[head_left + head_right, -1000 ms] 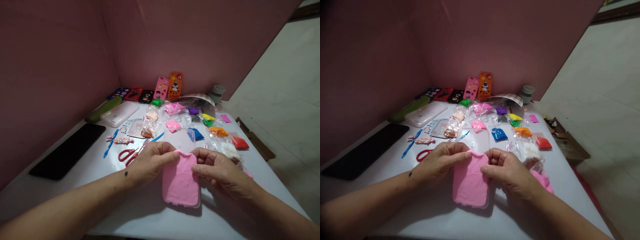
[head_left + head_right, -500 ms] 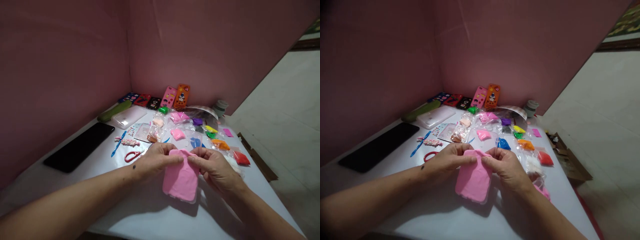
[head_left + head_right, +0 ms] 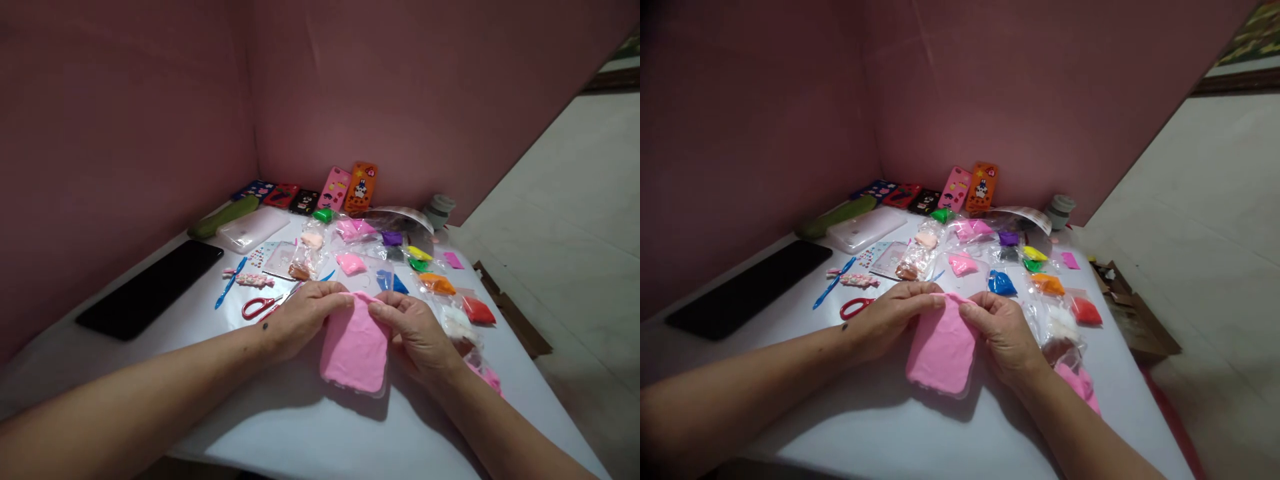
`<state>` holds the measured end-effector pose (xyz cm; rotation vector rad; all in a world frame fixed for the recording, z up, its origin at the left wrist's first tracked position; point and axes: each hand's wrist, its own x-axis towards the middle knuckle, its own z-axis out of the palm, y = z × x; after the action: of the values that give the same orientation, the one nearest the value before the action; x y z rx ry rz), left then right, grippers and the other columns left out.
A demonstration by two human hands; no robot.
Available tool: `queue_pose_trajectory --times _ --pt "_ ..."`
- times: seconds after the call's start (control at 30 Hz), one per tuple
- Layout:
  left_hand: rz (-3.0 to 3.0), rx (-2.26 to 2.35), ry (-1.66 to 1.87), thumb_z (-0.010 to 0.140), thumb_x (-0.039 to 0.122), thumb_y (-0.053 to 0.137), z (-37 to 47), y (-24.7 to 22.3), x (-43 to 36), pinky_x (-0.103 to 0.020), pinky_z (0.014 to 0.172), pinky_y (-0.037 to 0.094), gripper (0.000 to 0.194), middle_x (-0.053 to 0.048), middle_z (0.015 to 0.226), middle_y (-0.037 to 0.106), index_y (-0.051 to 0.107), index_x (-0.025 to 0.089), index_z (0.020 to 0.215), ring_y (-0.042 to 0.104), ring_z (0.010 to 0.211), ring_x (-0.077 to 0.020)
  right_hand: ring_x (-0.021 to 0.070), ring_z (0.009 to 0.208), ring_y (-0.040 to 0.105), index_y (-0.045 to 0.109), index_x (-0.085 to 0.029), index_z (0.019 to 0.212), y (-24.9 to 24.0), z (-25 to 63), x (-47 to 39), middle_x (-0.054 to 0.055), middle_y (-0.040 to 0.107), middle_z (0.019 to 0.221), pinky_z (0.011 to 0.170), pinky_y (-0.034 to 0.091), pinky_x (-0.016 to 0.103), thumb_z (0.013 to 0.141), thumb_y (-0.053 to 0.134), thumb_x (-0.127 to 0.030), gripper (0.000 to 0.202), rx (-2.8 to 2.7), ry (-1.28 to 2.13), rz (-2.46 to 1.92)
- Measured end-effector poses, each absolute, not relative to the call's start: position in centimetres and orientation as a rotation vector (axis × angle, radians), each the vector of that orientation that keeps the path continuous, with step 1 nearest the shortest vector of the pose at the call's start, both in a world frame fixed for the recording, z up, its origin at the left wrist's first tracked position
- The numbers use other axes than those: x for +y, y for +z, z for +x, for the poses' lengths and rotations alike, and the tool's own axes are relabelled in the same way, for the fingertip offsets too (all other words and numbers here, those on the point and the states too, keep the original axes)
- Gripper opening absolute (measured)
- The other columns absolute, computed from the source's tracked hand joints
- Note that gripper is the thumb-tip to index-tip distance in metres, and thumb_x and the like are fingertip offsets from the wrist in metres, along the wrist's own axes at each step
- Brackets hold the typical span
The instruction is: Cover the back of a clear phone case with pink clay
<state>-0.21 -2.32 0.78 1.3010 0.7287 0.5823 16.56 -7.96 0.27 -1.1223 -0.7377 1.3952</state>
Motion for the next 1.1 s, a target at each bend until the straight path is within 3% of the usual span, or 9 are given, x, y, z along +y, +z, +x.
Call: queue_pose_trajectory --times 0.13,0.33,0.53,0.73,0.87,1.1 --pt "1.256 0.701 0.573 0.073 0.034 0.067 -0.1 0.4 -2.1 -0.022 0.053 0.028 0.023 0.003 0.062 0.051 0.054 0.015 0.069 0.042 0.056 -0.0088 0.0119 0.056 0.056 0.065 -0.014 0.067 0.0 16.7 -8.2 0.001 0.064 0.061 0.057 0.043 0.025 0.061 0.085 -0.03 0.026 -0.713 1.443 -1.086" --pt "1.26 0.692 0.624 0.076 0.035 0.064 0.0 0.4 -2.3 -0.022 0.054 0.031 0.021 0.004 0.062 0.052 0.057 0.016 0.071 0.042 0.055 -0.0085 0.0191 0.069 0.065 0.072 -0.013 0.092 -0.4 16.3 -8.6 0.007 0.072 0.078 0.069 0.048 0.032 0.06 0.085 -0.024 0.036 -0.78 1.547 -1.07" --pt "1.294 0.68 0.474 0.072 0.037 0.071 0.2 0.9 -2.5 -0.025 0.064 0.039 0.026 -0.002 0.075 0.063 0.069 0.014 0.084 0.056 0.069 -0.0145 0.0171 0.066 0.063 0.073 -0.015 0.086 -0.7 16.6 -8.8 0.005 0.073 0.077 0.068 0.047 0.031 0.067 0.082 -0.026 0.024 -0.825 1.459 -1.115" --pt "1.216 0.669 0.499 0.075 0.024 0.064 0.1 0.5 -2.5 -0.024 0.064 0.04 0.013 -0.001 0.073 0.066 0.069 0.014 0.083 0.055 0.064 -0.0117 0.0174 0.069 0.064 0.075 -0.016 0.088 -0.9 16.8 -8.7 0.005 0.072 0.074 0.067 0.047 0.028 0.075 0.074 -0.027 0.017 -0.835 1.492 -1.034" --pt "1.171 0.675 0.492 0.074 0.027 0.067 -0.1 0.2 -2.3 -0.024 0.064 0.042 0.016 -0.002 0.077 0.068 0.071 0.015 0.084 0.058 0.067 -0.0131 0.0162 0.07 0.065 0.075 -0.016 0.091 -1.1 16.9 -8.7 0.005 0.072 0.073 0.065 0.048 0.025 0.08 0.071 -0.025 0.015 -0.853 1.529 -0.992" --pt "1.302 0.804 0.521 0.071 0.034 0.071 0.3 0.5 -2.6 -0.022 0.058 0.04 0.023 -0.002 0.076 0.066 0.069 0.015 0.083 0.057 0.066 -0.0133 0.0154 0.082 0.065 0.07 -0.021 0.108 -2.1 16.7 -8.8 0.005 0.073 0.097 0.076 0.048 0.028 0.085 0.068 -0.026 0.023 -0.942 1.501 -0.978"
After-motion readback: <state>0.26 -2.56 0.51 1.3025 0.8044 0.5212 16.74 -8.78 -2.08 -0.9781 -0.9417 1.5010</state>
